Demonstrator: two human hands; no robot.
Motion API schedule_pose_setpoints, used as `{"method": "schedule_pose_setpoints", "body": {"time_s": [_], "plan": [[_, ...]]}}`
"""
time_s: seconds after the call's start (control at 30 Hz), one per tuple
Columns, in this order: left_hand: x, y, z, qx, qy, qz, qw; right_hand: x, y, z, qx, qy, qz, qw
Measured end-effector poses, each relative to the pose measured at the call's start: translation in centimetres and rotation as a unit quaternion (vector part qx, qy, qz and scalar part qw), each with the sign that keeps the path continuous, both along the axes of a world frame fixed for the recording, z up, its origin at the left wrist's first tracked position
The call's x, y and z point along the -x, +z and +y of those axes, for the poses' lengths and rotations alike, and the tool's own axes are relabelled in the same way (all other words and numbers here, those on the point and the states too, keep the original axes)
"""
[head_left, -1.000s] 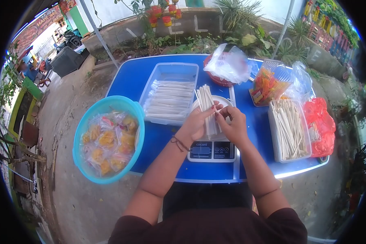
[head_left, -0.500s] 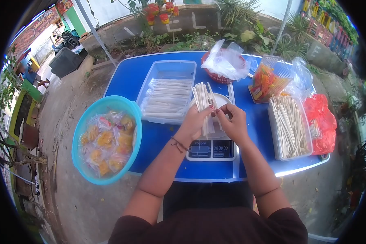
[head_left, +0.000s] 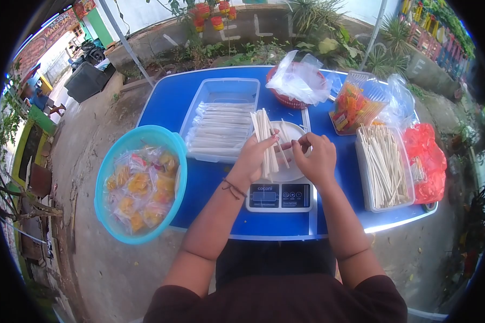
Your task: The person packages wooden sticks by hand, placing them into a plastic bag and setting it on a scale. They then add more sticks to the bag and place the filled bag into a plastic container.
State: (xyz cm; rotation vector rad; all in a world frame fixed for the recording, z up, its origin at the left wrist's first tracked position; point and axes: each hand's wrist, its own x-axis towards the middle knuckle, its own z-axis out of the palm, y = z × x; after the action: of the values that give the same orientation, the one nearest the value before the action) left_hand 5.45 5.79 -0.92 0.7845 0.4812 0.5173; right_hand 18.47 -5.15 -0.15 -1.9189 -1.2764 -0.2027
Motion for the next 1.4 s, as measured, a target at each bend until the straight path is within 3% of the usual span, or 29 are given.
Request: {"method": "schedule_pose_setpoints", "body": {"time_s": [0.07, 0.27, 0.43, 0.87, 1.07, 1.4], "plan": [[0.0, 0.0, 0.0, 0.004, -0.014, -0.003, 1.0, -0.1, 0.2, 0.2, -0.059, 0.027, -0.005, 0.998], [0.0, -0.6, 0.0, -0.038, -0.048, -0.017, 0.998, 1.0, -0.1, 0.2, -0.054, 0.13, 0.082, 0.987], [0.1, -0.3, 0.2, 0.061, -0.086, -0.047, 0.993, 0.9, -0.1, 0.1, -0.05, 0.118, 0.135, 0.982], [-0.2, -0.1, -0.5, 0.011, -0.081, -0.046, 0.996, 1.2, 0.1, 0.0, -0.024, 0.107, 0.063, 0.992], [-0.2, -0.1, -0.3, 0.007, -0.073, -0.041, 0.996, 0.8, 0.4, -0.1, 0.005, 0.103, 0.208, 0.973], [-0.2, -0.4, -0.4, -0.053, -0.036, -0.022, 0.998, 0.3, -0.1, 0.1, -0.009, 0.099, 0.223, 0.97]]}}
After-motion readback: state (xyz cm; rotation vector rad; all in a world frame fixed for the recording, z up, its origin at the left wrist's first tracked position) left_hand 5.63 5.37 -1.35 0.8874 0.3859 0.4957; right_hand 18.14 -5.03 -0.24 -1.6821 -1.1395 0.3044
